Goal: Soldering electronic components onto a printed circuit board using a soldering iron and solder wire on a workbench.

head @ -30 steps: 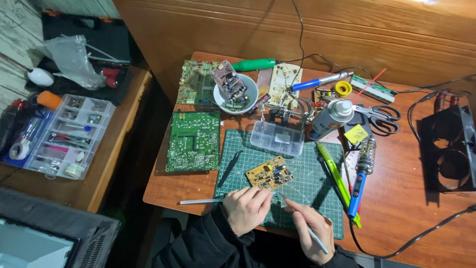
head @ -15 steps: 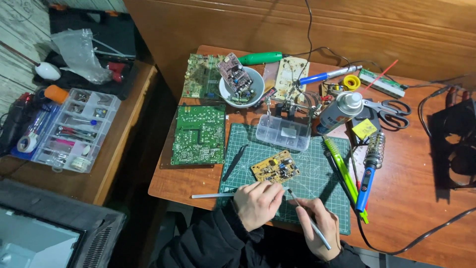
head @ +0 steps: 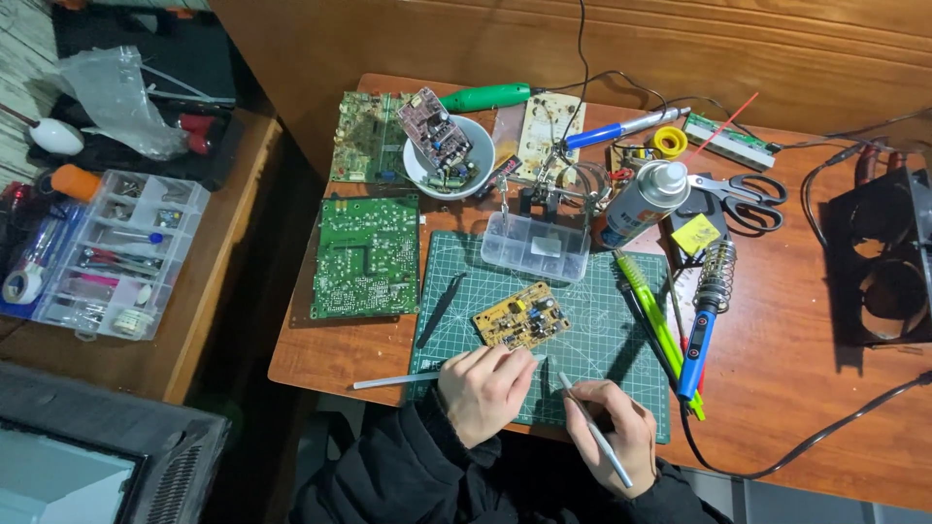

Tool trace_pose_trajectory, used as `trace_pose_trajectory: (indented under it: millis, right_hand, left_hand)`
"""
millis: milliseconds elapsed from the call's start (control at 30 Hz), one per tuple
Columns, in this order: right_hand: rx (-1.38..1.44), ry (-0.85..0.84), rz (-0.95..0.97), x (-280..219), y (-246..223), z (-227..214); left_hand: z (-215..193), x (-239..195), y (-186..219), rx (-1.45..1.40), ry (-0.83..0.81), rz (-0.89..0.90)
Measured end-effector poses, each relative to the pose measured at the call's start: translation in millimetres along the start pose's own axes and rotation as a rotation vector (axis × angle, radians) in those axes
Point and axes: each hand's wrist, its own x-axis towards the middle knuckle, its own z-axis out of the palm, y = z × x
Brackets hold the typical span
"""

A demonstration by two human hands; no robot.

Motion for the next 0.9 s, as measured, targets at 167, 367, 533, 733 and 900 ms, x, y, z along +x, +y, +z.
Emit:
trace_pose_trajectory:
  millis: [167, 367, 533, 733, 900]
  right_hand:
    - [-0.039, -0.024, -0.096, 5, -2, -1]
    - [-0.060, -0.047, -0.174, 15, -15, -2]
    - [-0.086, -0.067, -0.170, 20, -26, -4]
    - [-0.084, -0.036, -0.172, 17, -21, -1]
    - [-0.031, -0.037, -0.185, 13, -17, 0]
  left_hand:
    - [-3, 3, 0, -0.023, -0.026, 0.024]
    - [3, -4, -4, -0.048, -0.088, 0.054]
    - [6, -9, -3, -0.082, -0.169, 0.091]
    - [11, -9, -1, -0.035, -0.168, 0.099]
    - [11, -10, -1, -0.014, -0.162, 0.086]
